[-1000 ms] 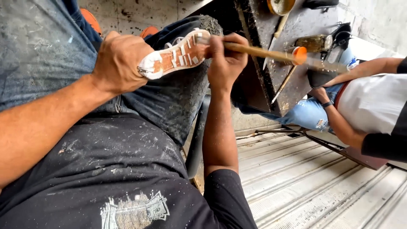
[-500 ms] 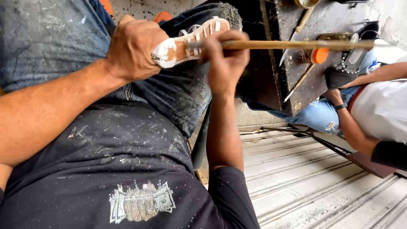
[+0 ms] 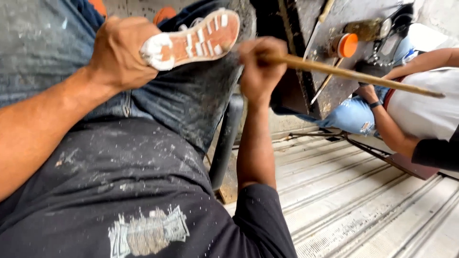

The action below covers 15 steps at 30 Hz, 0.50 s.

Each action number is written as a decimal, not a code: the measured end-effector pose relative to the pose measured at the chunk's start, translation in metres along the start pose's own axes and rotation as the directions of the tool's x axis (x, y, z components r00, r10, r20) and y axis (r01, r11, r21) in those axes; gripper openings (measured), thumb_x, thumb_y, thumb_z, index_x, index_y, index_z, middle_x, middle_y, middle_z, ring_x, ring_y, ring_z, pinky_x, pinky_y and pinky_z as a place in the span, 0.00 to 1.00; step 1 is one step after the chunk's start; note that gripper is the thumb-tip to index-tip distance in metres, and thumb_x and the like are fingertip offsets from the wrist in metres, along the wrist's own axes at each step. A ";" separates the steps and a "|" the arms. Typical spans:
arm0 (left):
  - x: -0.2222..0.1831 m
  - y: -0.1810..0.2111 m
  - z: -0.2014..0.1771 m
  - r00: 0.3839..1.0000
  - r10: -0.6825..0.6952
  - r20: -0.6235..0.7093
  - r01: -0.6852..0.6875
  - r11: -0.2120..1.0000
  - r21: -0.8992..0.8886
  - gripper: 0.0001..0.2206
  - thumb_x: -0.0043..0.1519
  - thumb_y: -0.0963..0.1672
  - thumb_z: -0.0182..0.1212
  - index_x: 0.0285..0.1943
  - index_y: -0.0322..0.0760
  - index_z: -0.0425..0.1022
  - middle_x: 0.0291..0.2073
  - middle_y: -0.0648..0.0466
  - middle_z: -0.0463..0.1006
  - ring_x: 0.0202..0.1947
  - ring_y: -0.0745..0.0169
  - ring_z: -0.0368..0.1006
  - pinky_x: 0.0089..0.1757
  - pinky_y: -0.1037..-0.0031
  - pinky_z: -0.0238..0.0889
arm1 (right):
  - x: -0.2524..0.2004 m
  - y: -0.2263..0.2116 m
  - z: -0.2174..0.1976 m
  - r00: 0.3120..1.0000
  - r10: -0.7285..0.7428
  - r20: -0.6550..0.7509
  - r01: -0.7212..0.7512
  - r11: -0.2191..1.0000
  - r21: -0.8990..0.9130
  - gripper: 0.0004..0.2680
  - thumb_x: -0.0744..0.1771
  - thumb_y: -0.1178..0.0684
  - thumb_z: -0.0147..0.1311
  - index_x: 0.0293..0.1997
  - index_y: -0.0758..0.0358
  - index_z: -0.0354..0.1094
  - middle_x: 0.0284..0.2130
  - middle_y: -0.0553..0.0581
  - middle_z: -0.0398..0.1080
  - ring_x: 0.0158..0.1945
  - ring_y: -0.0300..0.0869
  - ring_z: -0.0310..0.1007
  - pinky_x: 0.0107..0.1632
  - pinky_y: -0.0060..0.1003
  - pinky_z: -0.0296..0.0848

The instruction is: Applying adhesive to shoe soles and uppers using a brush for repair

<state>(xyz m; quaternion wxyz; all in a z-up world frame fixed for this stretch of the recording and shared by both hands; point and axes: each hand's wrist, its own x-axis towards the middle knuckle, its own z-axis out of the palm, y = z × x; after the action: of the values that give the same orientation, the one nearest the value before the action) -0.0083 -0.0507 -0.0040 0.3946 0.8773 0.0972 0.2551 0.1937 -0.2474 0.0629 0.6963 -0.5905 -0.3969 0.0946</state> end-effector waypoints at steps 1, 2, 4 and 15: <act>-0.001 -0.004 0.001 1.000 -0.008 -0.004 0.008 1.000 0.024 0.22 0.75 0.43 0.66 0.25 0.40 0.65 0.18 0.56 0.65 0.20 0.59 0.65 0.25 0.65 0.62 | -0.006 -0.001 0.004 0.984 0.042 0.172 -0.065 0.990 0.127 0.12 0.66 0.72 0.53 0.44 0.56 0.64 0.34 0.55 0.72 0.34 0.42 0.73 0.38 0.33 0.77; 0.001 -0.003 -0.001 1.000 -0.019 0.003 0.019 1.000 0.021 0.22 0.75 0.43 0.66 0.25 0.40 0.65 0.18 0.56 0.65 0.20 0.59 0.65 0.25 0.65 0.62 | 0.001 -0.002 0.002 0.984 0.054 0.172 -0.077 0.989 0.128 0.12 0.66 0.72 0.53 0.44 0.56 0.64 0.34 0.55 0.72 0.34 0.42 0.73 0.38 0.33 0.77; 0.004 -0.003 -0.005 0.999 0.020 0.039 -0.021 0.999 0.036 0.24 0.75 0.46 0.70 0.25 0.37 0.64 0.20 0.53 0.63 0.20 0.58 0.58 0.24 0.64 0.48 | 0.015 -0.003 -0.001 0.997 -0.020 0.078 0.027 0.996 -0.088 0.09 0.67 0.68 0.53 0.41 0.56 0.62 0.28 0.53 0.69 0.25 0.40 0.68 0.27 0.32 0.73; 0.012 -0.004 -0.019 0.998 -0.020 0.052 0.019 0.999 0.027 0.16 0.73 0.44 0.75 0.37 0.30 0.74 0.30 0.46 0.74 0.27 0.52 0.67 0.29 0.61 0.54 | 0.075 -0.007 -0.053 0.995 -0.096 -0.030 0.085 0.962 -0.260 0.08 0.66 0.65 0.59 0.39 0.54 0.65 0.30 0.53 0.68 0.30 0.41 0.68 0.35 0.33 0.71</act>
<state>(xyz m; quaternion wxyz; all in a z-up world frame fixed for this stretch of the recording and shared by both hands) -0.0080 -0.0311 0.0084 0.3878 0.8878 0.0988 0.2272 0.2765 -0.2443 0.1033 0.6252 -0.6594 -0.4175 -0.0025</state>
